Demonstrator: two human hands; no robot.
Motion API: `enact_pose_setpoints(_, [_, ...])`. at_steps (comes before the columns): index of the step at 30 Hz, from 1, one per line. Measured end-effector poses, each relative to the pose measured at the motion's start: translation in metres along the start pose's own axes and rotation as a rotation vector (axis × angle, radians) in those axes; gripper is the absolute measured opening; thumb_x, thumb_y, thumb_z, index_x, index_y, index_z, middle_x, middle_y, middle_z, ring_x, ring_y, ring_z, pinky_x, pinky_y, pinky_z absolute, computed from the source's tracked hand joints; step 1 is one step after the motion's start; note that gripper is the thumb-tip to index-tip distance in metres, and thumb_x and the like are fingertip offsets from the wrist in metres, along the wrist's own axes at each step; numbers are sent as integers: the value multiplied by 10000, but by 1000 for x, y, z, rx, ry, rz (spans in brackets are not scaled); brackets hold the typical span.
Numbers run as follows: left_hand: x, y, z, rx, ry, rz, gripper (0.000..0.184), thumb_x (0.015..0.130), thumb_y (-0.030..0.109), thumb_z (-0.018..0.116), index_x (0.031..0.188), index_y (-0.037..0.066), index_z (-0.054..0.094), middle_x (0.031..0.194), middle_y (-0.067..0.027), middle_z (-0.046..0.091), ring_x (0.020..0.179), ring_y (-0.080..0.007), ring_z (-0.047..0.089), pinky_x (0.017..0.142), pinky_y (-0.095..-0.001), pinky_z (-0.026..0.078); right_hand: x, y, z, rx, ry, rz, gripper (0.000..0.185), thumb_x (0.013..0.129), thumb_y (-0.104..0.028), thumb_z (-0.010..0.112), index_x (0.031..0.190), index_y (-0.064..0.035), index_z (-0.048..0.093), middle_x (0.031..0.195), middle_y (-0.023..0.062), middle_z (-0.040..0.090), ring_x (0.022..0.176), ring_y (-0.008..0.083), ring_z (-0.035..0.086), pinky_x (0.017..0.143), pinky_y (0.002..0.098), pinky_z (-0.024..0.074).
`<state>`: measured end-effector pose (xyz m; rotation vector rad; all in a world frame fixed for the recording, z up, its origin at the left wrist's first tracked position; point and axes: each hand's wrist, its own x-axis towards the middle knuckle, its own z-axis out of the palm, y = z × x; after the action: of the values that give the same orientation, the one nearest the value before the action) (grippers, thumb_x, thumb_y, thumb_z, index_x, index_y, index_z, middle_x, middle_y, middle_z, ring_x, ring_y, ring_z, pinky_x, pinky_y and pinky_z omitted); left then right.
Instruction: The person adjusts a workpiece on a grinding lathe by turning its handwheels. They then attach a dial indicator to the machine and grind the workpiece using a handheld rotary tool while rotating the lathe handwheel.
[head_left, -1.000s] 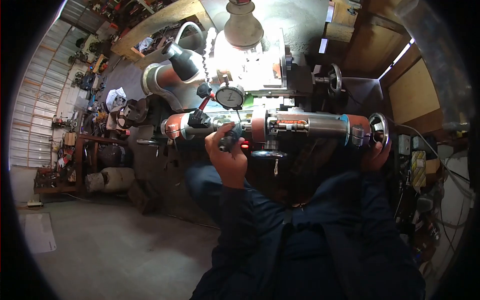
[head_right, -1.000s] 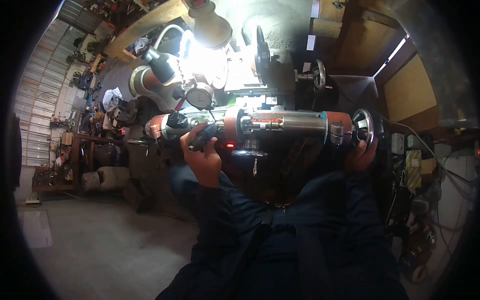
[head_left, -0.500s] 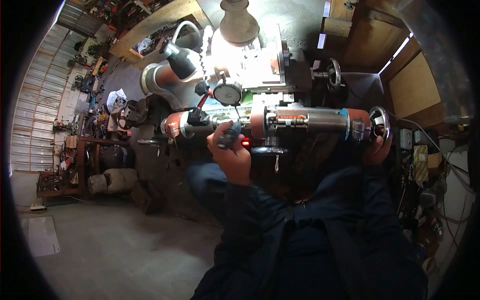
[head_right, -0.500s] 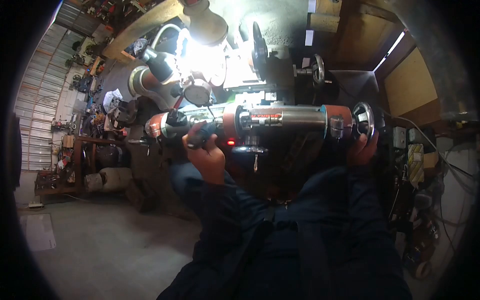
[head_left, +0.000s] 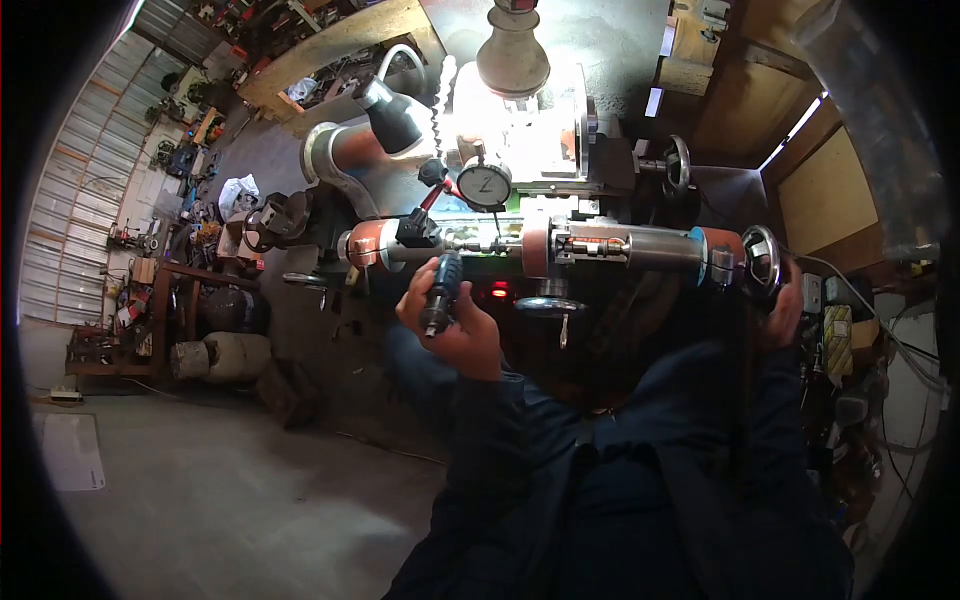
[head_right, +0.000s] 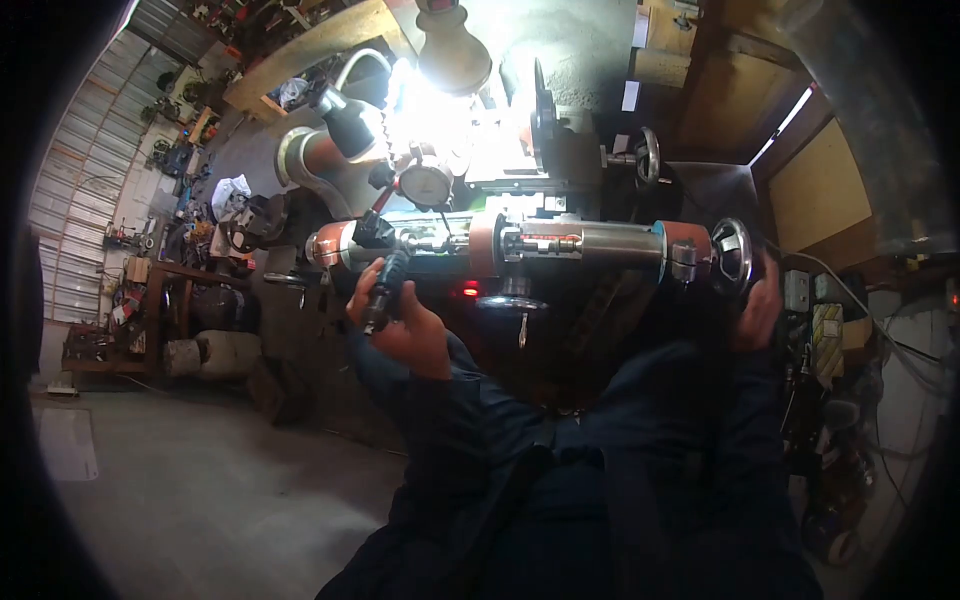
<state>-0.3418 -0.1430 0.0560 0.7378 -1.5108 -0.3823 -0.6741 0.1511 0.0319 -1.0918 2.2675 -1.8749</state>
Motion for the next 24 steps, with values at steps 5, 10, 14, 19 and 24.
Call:
enact_pose_setpoints(5, [0,-12,-2,42,93,-34,340,966,130,679,1209,-15,490,1210,-184,584,1150,-316,608,1020,-430,499,2,94,-51,-384,-335,358,292,1023,-196,488,1145,12,653,1051,119,698,984,218,638,893,365,491])
enact_pose_setpoints(10, [-5,-10,6,-59,138,-70,357,966,175,690,1212,-16,516,1223,-173,604,1164,-306,598,1037,-430,474,-3,55,-77,-172,-358,266,208,1017,-166,555,1084,0,660,982,36,688,897,142,618,807,322,487])
enact_pose_setpoints(14, [-8,-8,5,-62,86,-85,367,950,108,689,1232,-10,486,1218,-184,579,1169,-322,595,1034,-440,487,30,3,-70,-137,-370,238,188,1036,-180,564,1087,-24,656,950,0,656,892,82,589,785,274,477])
enact_pose_setpoints(19, [-10,-7,8,-89,40,-108,353,935,75,684,1224,-4,497,1223,-177,581,1168,-320,593,1043,-442,478,62,16,-32,70,-150,318,252,1054,-297,569,1058,-57,647,893,-28,625,806,45,556,724,217,461])
enact_pose_setpoints(24, [-11,-3,10,-107,86,-124,338,935,104,676,1222,-7,536,1229,-168,615,1167,-293,593,1039,-418,475,72,90,-24,189,-207,470,287,1042,-333,582,1061,-57,657,897,-28,634,814,70,581,743,235,487])
